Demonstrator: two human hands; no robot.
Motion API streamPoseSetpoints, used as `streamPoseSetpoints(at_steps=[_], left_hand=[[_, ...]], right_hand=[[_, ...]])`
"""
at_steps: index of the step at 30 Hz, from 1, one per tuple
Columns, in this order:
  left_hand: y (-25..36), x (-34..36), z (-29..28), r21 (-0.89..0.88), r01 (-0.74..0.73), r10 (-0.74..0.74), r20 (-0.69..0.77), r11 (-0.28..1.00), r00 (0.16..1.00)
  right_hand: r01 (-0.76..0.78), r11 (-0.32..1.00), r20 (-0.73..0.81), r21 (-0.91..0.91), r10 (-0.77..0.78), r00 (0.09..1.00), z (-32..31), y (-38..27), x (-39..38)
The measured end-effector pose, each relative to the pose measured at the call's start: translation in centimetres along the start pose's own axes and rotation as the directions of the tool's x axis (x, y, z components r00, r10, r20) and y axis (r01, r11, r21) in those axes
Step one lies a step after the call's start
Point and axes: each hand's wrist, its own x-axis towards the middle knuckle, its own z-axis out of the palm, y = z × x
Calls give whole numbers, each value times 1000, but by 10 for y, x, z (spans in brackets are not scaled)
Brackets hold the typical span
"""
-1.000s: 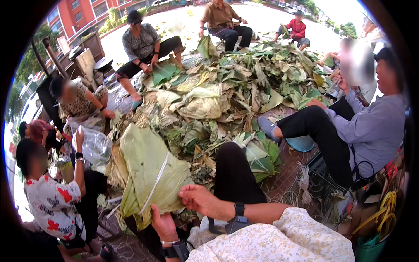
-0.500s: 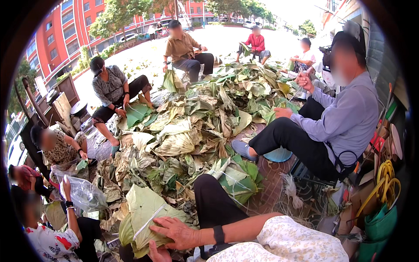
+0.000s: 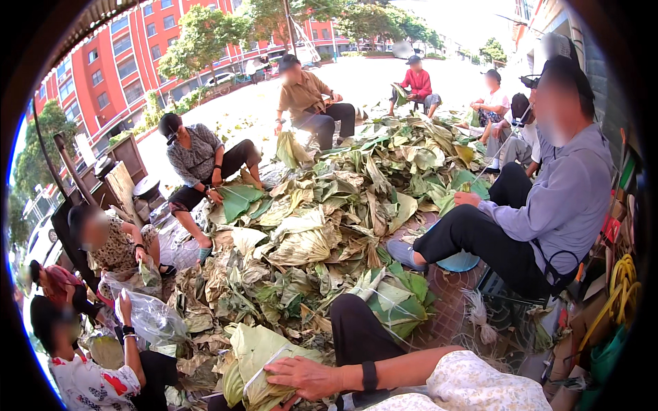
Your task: The person sorts and stacks large green leaves by hand, bundling them together and securing the bundles with a string.
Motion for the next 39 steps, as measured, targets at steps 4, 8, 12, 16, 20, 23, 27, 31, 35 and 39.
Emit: streamPoseSetpoints(at_steps=[4, 8, 12, 16, 20, 23, 27, 31, 35, 39], left_hand=[[9, -4, 3, 91, 28, -19, -104, 995, 994], [15, -7, 8, 165, 61, -30, -187, 984, 982], [16, -6, 16, 220, 136, -54, -342, 966, 938], [13, -16, -14, 545, 46, 20, -115, 837, 993], [9, -19, 5, 815, 43, 56, -92, 578, 994], [1, -19, 13, 868, 21, 168, -119, 496, 979], [-2, -29, 67, 974, -56, 283, -9, 221, 959], [-3, -29, 54, 989, -52, 179, 27, 136, 983], [-1, -28, 37, 997, -55, 121, 47, 61, 992], [-4, -26, 23, 982, -16, 130, -9, 190, 991]], right_hand=[[55, 997, -17, 58, -54, 998, -11, 5, 3], [102, 993, 56, -53, -99, 993, -4, 13, 1], [209, 953, 169, -220, -174, 970, -2, 16, -4], [210, 959, 173, -188, -178, 969, -4, 16, -4], [192, 967, 149, -166, -168, 975, 3, 23, -8], [223, 959, 140, -178, -199, 970, 8, 23, -8], [261, 935, 204, -240, -215, 955, 10, 22, -12], [254, 937, 223, -239, -201, 954, 15, 25, -14], [241, 947, 216, -211, -195, 957, 16, 27, -19], [214, 951, 201, -224, -169, 965, 17, 27, -22]])
